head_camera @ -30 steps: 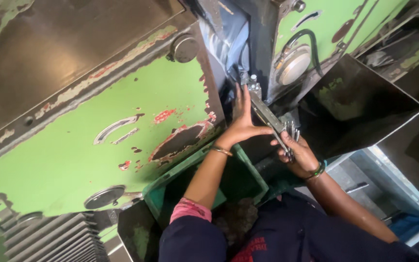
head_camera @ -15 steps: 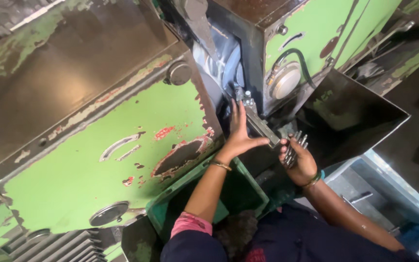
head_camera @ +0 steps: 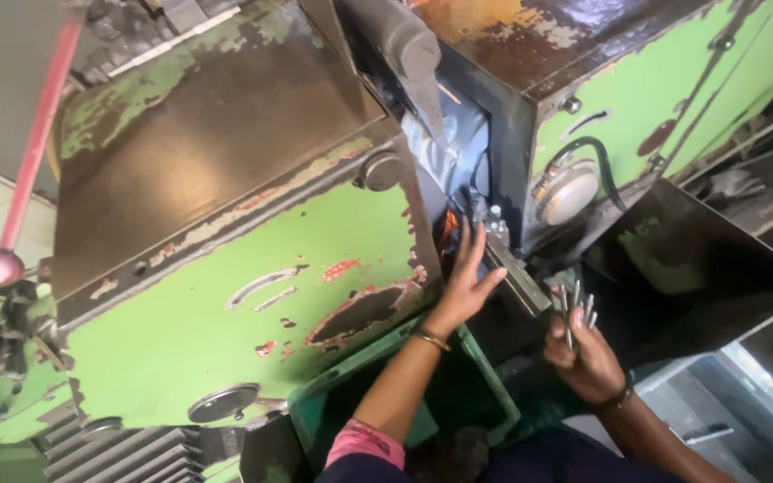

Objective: The person repeatedly grinds small metal rods against a rotating grinding wheel, holding them with both hands and moving them back and forth. After each rod is processed, it is placed into a nearby container. The person continues this cycle for multiple rods throughout the clip.

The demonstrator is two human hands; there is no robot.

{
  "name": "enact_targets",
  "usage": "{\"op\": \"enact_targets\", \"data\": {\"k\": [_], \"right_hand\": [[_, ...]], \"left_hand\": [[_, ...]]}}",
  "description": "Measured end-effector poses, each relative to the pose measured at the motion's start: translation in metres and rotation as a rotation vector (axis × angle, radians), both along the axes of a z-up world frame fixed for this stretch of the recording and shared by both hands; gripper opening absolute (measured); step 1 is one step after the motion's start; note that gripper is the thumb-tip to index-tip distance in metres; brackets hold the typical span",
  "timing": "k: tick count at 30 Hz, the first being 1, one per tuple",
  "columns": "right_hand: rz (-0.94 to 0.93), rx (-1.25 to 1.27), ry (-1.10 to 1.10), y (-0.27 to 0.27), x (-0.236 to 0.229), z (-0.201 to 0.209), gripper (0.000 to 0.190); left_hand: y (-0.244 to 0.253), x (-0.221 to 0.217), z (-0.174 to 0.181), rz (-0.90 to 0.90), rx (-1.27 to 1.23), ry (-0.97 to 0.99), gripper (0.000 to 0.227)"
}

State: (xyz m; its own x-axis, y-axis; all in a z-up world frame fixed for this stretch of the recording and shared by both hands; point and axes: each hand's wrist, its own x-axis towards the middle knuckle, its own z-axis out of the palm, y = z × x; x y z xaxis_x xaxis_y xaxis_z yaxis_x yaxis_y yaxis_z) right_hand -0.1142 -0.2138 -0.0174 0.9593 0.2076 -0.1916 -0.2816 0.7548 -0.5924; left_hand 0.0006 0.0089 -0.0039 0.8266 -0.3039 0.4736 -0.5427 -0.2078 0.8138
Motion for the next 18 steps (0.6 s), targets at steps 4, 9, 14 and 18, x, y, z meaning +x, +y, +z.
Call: {"op": "enact_targets", "data": {"k": [4,9,14,18], "right_hand": [[0.132,-0.133,-0.215,0.001,-0.005,0.002,0.035],[0.12,-0.261,-0.04,0.007,0.006,-0.002,0.038],[0.022,-0.436,0.026,0.016,0.005,0.011,0.037],[-0.028,-0.42,0.151,0.018,0.007,0.022,0.035]], "left_hand": [[0.001,0.001,-0.004,0.006,0.015,0.024,0.093],[-0.001,0.0,0.007,0.004,0.177,0.062,0.148],[-0.003,0.0,0.013,-0.004,0.29,0.134,0.163],[0.0,0.003,0.005,-0.033,0.222,0.128,0.15]]}}
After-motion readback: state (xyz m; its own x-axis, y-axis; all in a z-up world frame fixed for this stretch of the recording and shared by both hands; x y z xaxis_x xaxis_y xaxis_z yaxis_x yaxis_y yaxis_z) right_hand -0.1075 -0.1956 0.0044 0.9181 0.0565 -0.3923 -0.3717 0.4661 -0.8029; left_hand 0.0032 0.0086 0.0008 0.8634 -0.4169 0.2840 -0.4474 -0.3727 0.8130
